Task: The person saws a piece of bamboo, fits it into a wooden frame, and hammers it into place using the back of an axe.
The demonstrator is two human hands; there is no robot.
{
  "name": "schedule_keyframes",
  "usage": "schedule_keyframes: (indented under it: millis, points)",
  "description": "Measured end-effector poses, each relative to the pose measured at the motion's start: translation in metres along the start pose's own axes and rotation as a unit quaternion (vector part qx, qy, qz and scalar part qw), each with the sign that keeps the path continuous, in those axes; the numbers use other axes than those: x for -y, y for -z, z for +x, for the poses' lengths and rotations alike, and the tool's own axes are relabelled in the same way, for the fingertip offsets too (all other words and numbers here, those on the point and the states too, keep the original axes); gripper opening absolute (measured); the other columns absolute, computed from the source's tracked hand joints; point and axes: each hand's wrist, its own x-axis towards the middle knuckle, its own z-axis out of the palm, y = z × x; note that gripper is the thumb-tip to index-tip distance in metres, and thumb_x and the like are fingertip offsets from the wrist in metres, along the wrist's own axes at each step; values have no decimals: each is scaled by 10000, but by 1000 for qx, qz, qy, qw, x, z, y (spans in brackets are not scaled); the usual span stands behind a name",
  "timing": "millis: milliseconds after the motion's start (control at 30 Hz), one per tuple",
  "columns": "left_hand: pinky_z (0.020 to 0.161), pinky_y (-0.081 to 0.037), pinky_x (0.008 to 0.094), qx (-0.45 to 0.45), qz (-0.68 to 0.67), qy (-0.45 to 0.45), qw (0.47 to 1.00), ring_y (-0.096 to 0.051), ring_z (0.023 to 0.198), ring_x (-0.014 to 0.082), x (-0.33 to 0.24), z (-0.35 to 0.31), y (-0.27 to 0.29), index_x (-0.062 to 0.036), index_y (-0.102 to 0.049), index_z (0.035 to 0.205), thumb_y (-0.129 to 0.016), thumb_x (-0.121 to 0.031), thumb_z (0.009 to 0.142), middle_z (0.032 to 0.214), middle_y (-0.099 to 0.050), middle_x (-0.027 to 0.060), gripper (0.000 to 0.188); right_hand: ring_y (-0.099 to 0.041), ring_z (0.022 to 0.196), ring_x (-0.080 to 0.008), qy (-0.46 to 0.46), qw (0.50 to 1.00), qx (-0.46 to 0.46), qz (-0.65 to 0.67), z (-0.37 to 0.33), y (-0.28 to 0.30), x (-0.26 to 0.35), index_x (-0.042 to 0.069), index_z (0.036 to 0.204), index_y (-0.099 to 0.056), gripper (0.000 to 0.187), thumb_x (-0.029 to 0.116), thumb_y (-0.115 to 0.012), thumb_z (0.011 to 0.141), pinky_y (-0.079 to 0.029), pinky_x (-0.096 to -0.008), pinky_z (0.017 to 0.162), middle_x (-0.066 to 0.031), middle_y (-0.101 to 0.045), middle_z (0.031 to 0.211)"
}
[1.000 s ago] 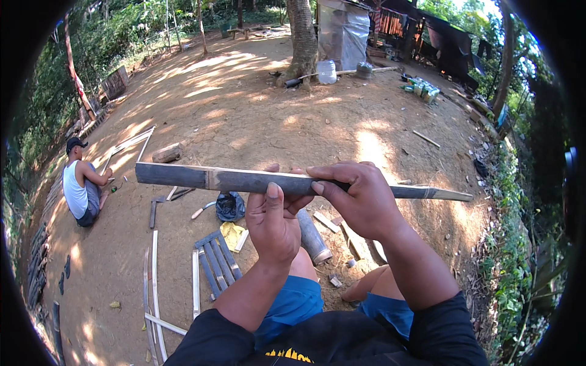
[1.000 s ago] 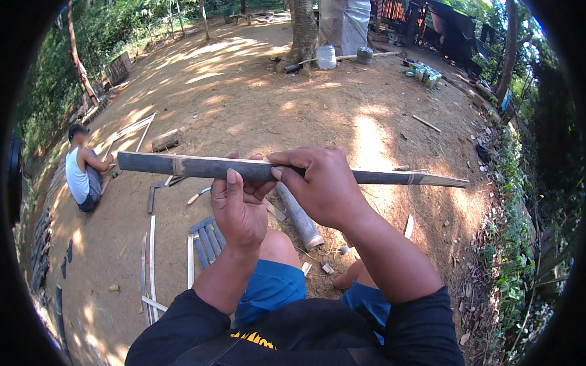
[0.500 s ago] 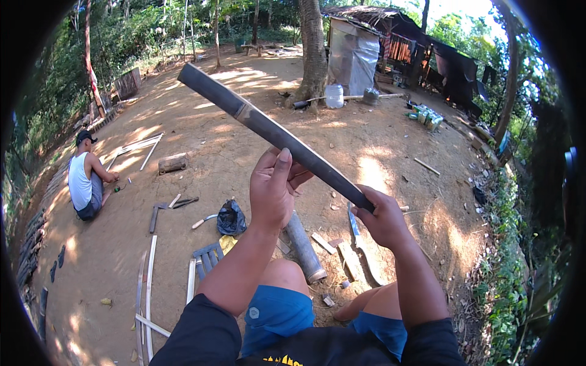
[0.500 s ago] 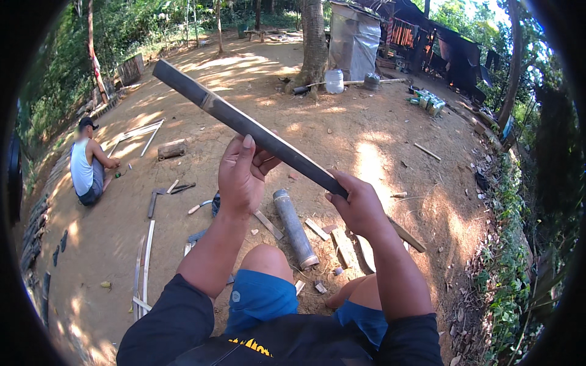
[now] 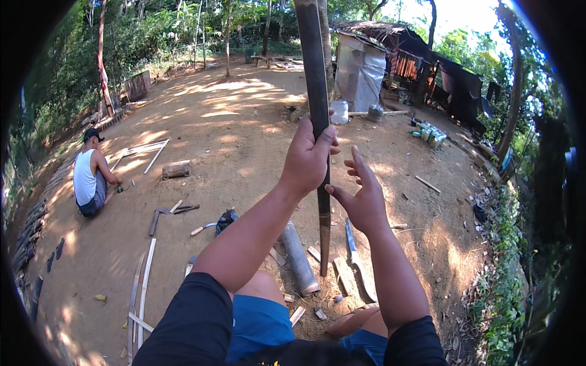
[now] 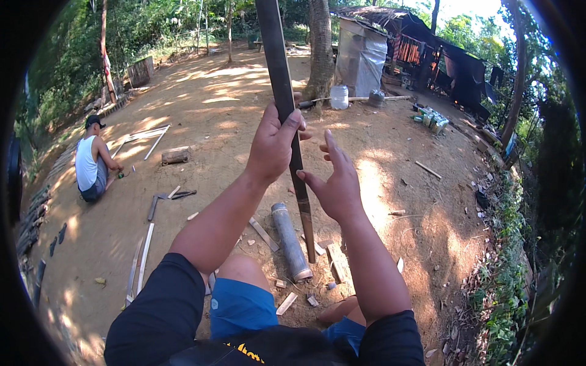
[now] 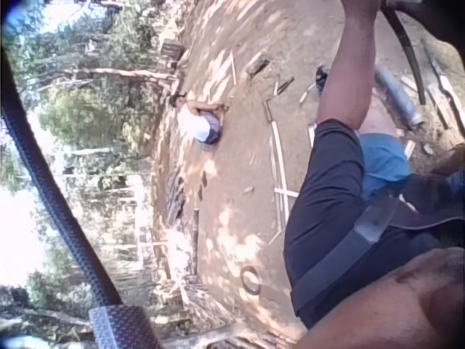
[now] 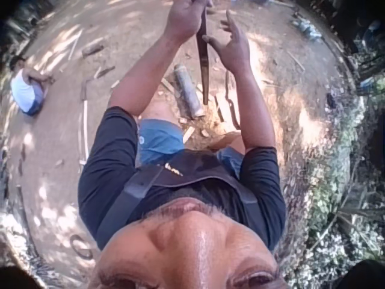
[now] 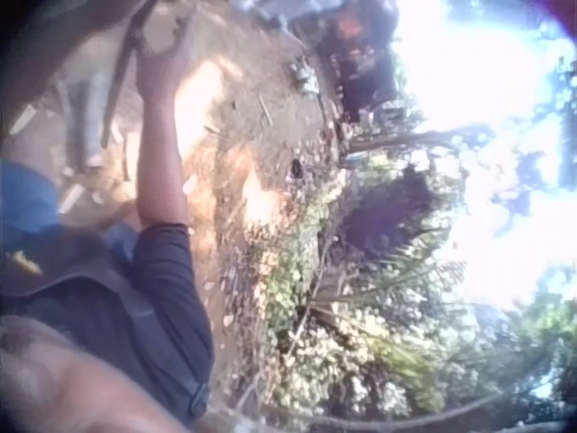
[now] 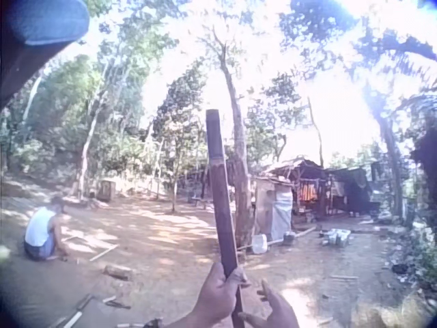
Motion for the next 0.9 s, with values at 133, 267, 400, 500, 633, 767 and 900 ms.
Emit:
schedule_keyframes:
  millis: [133, 267, 400, 500, 633, 767, 900]
  points:
    - [545, -467, 227, 55, 113, 74, 989, -519, 652, 41, 32, 12, 20, -81, -541, 1259, -624, -347, 1055, 786, -532, -29, 345, -626, 1185, -274, -172, 985, 8, 31, -46, -4, -93, 101, 1603, -366, 937, 334, -864, 844, -524, -439, 989, -153, -625, 1356]
    - [579, -477, 245, 130, 208, 126, 961, -522, 673, 57, 108, -6, 43, -66, -533, 1311, -631, -389, 1046, 816, -527, -20, 429, -654, 1100, -263, -341, 936, 69, 62, -126, -38, -200, 36, 1532, -471, 806, 318, -836, 872, -571, -379, 863, -190, -647, 1291]
    - [911, -533, 338, 215, 274, 212, 913, -616, 1067, 182, 215, -58, 77, -57, -458, 1487, -593, -410, 1056, 1128, -622, 118, 573, -696, 1040, -264, -474, 868, 138, 47, -227, -69, -294, -10, 1482, -519, 760, 329, -829, 877, -564, -362, 848, -210, -691, 1255]
    - [1093, -454, 388, 280, 299, 282, 868, -578, 1293, 271, 285, -113, 93, -75, -407, 1555, -600, -401, 1048, 1380, -600, 198, 633, -691, 1084, -264, -537, 827, 165, -32, -320, -89, -362, -49, 1456, -528, 706, 281, -813, 901, -546, -364, 919, -217, -707, 1224]
    - [1156, -401, 423, 370, 336, 384, 776, -530, 1387, 355, 347, -175, 127, -142, -375, 1594, -587, -401, 1044, 1516, -530, 212, 644, -717, 1014, -283, -542, 806, 205, -124, -381, -111, -382, -33, 1397, -593, 652, 301, -810, 881, -560, -380, 895, -212, -717, 1194]
    - [1123, -434, 449, 405, 383, 444, 702, -559, 1340, 386, 403, -230, 163, -282, -348, 1614, -555, -402, 1049, 1473, -569, 182, 614, -721, 975, -274, -532, 809, 209, -135, -402, -123, -407, 25, 1377, -629, 598, 290, -811, 873, -569, -390, 863, -193, -724, 1176]
    - [1066, -474, 463, 413, 398, 454, 682, -615, 1241, 375, 442, -270, 196, -351, -315, 1621, -551, -396, 1048, 1368, -619, 166, 621, -723, 956, -276, -519, 809, 236, -142, -387, -144, -421, 32, 1376, -633, 576, 261, -808, 877, -575, -394, 845, -190, -725, 1164]
